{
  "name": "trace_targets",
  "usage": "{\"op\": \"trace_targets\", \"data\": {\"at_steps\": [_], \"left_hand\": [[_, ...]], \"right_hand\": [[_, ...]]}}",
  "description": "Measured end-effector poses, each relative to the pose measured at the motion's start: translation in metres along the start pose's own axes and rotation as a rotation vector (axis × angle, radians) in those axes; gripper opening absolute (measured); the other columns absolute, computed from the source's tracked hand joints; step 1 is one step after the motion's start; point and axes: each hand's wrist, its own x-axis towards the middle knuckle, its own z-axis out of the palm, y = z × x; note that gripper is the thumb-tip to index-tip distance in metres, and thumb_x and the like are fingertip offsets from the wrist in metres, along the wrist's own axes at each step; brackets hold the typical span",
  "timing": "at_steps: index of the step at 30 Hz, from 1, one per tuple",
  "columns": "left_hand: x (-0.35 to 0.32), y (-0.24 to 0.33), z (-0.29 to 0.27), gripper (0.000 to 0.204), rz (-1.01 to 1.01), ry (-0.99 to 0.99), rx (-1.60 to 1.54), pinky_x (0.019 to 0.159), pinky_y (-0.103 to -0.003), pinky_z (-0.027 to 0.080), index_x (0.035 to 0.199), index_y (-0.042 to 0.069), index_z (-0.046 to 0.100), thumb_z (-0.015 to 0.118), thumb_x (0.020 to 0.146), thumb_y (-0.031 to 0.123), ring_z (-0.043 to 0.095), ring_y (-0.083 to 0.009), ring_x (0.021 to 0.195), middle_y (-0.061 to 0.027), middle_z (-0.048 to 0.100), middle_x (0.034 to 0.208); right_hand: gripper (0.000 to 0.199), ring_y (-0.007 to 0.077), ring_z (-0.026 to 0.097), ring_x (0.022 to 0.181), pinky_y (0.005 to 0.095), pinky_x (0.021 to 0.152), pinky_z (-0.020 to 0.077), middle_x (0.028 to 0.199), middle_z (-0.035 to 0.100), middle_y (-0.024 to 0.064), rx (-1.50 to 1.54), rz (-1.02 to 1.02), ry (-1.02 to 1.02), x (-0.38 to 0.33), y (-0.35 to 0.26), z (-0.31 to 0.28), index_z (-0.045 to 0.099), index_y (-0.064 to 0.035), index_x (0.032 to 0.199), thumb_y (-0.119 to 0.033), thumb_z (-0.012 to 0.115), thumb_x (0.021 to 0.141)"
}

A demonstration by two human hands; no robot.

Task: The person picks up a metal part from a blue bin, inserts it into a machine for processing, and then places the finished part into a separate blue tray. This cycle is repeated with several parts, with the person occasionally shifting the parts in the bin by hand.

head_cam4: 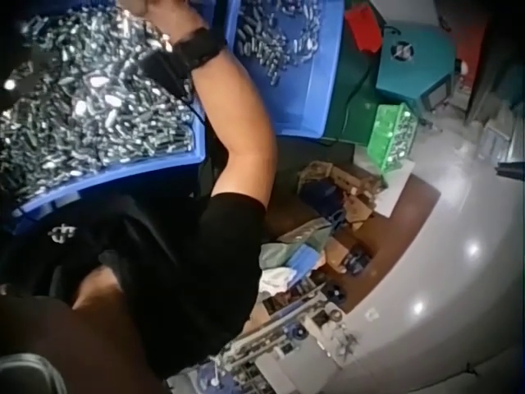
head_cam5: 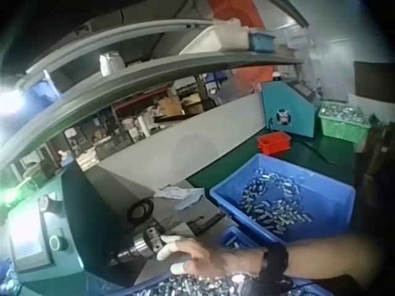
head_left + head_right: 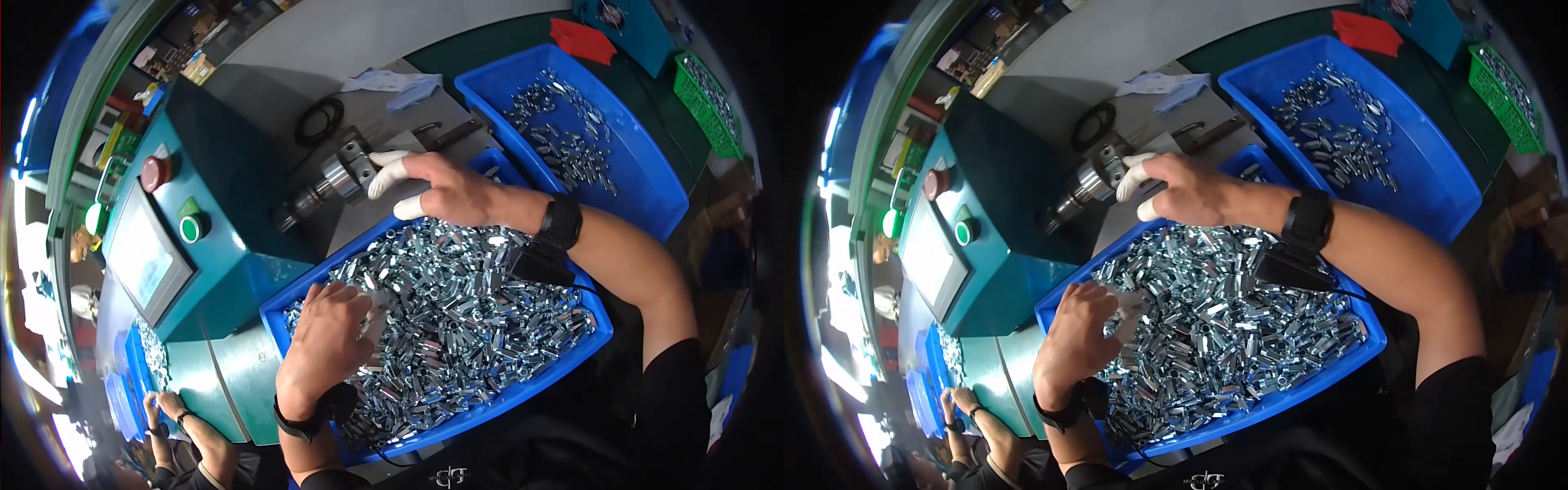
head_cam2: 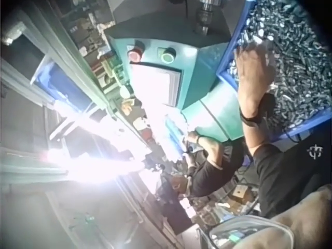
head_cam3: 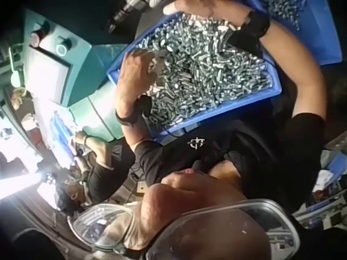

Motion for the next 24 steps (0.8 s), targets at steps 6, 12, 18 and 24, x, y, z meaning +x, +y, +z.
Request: {"op": "trace_targets", "data": {"at_steps": [6, 12, 18, 24], "left_hand": [[0.013, -0.016, 0.014, 0.026, 0.1, 0.355, -0.189, 0.081, -0.04, 0.044, 0.095, 0.003, 0.065, 0.064, 0.069, -0.001, 0.055, -0.032, 0.091, -0.0141, 0.06, 0.089], [0.02, -0.021, 0.014, 0.019, 0.061, 0.407, -0.04, 0.08, -0.039, 0.047, 0.092, 0.002, 0.064, 0.068, 0.074, 0.001, 0.058, -0.035, 0.09, -0.0147, 0.062, 0.094], [0.032, -0.013, 0.018, 0.02, 0.204, 0.374, -0.13, 0.078, -0.039, 0.048, 0.091, 0.002, 0.062, 0.07, 0.072, 0.002, 0.059, -0.0351, 0.087, -0.0151, 0.062, 0.092], [0.019, -0.013, 0.018, 0.021, 0.1, 0.438, -0.15, 0.072, -0.036, 0.048, 0.087, 0.002, 0.059, 0.073, 0.071, 0.004, 0.061, -0.0302, 0.081, -0.012, 0.062, 0.084]], "right_hand": [[0.044, 0.0249, 0.061, 0.096, 0.0351, 0.085, 0.0475, 0.101, 0.063, 0.015, 0.067, 0.187, 0.135, 0.035, -0.012, -0.009, 0.05, 0.0001, 0.123, -0.009, 0.059, 0.081], [0.042, 0.031, 0.065, 0.082, 0.0403, 0.077, 0.0501, 0.082, 0.066, 0.017, -0.557, 0.176, 0.272, 0.055, -0.034, -0.009, 0.052, 0.0, 0.117, -0.017, 0.061, 0.079], [0.026, 0.0395, 0.065, 0.078, 0.0485, 0.072, 0.0505, 0.076, 0.065, 0.0226, -0.881, 0.198, 0.246, 0.057, -0.027, -0.013, 0.065, -0.0026, 0.082, -0.024, 0.064, 0.066], [0.023, 0.0357, 0.067, 0.08, 0.0439, 0.07, 0.053, 0.079, 0.067, 0.0195, -0.896, 0.106, 0.536, 0.063, -0.036, -0.02, 0.068, -0.0024, 0.077, -0.02, 0.065, 0.063]]}}
